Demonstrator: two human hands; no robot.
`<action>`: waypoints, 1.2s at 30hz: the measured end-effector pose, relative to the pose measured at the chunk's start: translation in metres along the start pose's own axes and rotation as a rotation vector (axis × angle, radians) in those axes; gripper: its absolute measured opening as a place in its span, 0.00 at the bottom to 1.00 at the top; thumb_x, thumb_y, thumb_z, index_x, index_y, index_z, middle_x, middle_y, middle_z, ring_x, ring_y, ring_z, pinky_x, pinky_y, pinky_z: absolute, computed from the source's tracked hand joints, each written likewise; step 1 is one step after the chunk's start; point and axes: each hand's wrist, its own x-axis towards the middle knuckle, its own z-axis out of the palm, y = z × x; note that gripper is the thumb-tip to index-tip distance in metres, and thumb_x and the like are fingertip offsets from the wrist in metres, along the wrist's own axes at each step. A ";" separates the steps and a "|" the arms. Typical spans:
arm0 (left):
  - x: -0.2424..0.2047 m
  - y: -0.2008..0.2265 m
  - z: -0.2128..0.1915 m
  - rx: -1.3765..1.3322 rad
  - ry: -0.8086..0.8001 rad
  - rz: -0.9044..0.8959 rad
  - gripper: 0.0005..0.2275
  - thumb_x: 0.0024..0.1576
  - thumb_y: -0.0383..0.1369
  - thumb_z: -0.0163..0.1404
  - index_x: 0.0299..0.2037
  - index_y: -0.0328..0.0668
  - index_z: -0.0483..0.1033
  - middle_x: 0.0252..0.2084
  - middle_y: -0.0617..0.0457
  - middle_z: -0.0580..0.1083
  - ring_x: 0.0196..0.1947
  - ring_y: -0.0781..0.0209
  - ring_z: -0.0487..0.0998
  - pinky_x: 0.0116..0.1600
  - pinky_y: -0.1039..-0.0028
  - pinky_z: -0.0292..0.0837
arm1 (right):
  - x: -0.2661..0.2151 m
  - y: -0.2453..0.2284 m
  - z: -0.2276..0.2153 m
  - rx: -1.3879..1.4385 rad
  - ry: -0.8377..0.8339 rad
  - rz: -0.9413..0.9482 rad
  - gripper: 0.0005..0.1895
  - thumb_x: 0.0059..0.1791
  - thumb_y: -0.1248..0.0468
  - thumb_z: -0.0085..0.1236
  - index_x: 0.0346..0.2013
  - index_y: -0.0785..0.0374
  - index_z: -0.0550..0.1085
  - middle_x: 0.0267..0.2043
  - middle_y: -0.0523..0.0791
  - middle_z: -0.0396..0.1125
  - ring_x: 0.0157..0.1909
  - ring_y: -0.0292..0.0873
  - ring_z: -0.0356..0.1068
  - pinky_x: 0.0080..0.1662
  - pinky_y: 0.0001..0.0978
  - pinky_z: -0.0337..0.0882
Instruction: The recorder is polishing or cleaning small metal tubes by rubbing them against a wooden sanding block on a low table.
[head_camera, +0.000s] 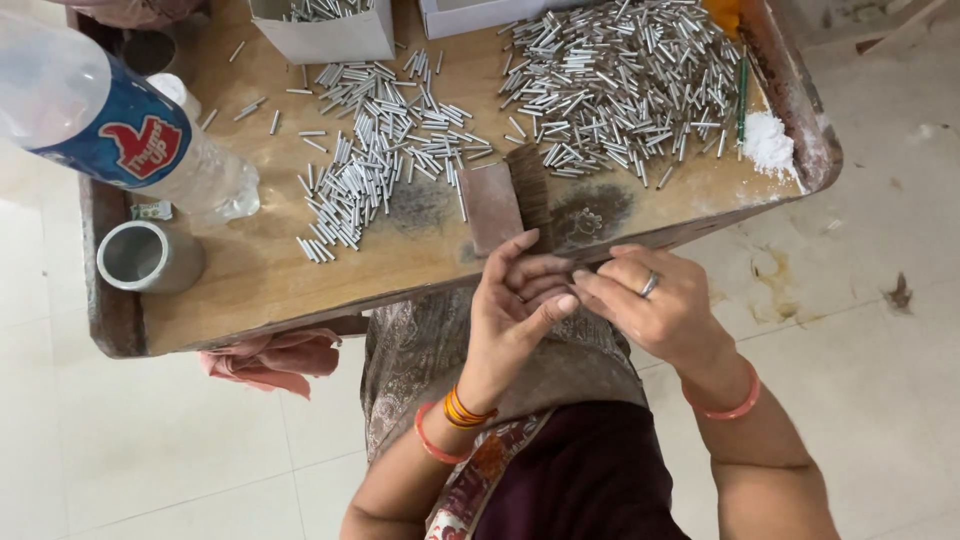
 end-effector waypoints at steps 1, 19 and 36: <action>0.000 -0.006 0.000 0.002 0.000 0.000 0.31 0.54 0.18 0.57 0.67 0.37 0.57 0.51 0.52 0.76 0.48 0.66 0.80 0.57 0.76 0.78 | 0.000 -0.003 0.000 0.000 0.002 0.001 0.10 0.42 0.67 0.72 0.34 0.64 0.79 0.33 0.42 0.69 0.36 0.45 0.73 0.42 0.38 0.77; -0.015 -0.003 -0.037 -0.127 0.113 -0.040 0.20 0.59 0.21 0.57 0.60 0.33 0.66 0.34 0.53 0.78 0.36 0.67 0.80 0.42 0.77 0.79 | -0.026 -0.043 0.071 0.678 0.295 0.478 0.09 0.52 0.80 0.57 0.44 0.68 0.76 0.47 0.50 0.76 0.43 0.41 0.79 0.45 0.28 0.82; 0.068 0.082 -0.079 1.907 0.519 0.467 0.05 0.52 0.33 0.60 0.34 0.42 0.81 0.40 0.47 0.74 0.40 0.45 0.76 0.42 0.60 0.73 | -0.034 0.021 0.106 0.836 0.408 0.749 0.01 0.58 0.75 0.55 0.43 0.73 0.72 0.38 0.48 0.73 0.41 0.38 0.76 0.47 0.31 0.81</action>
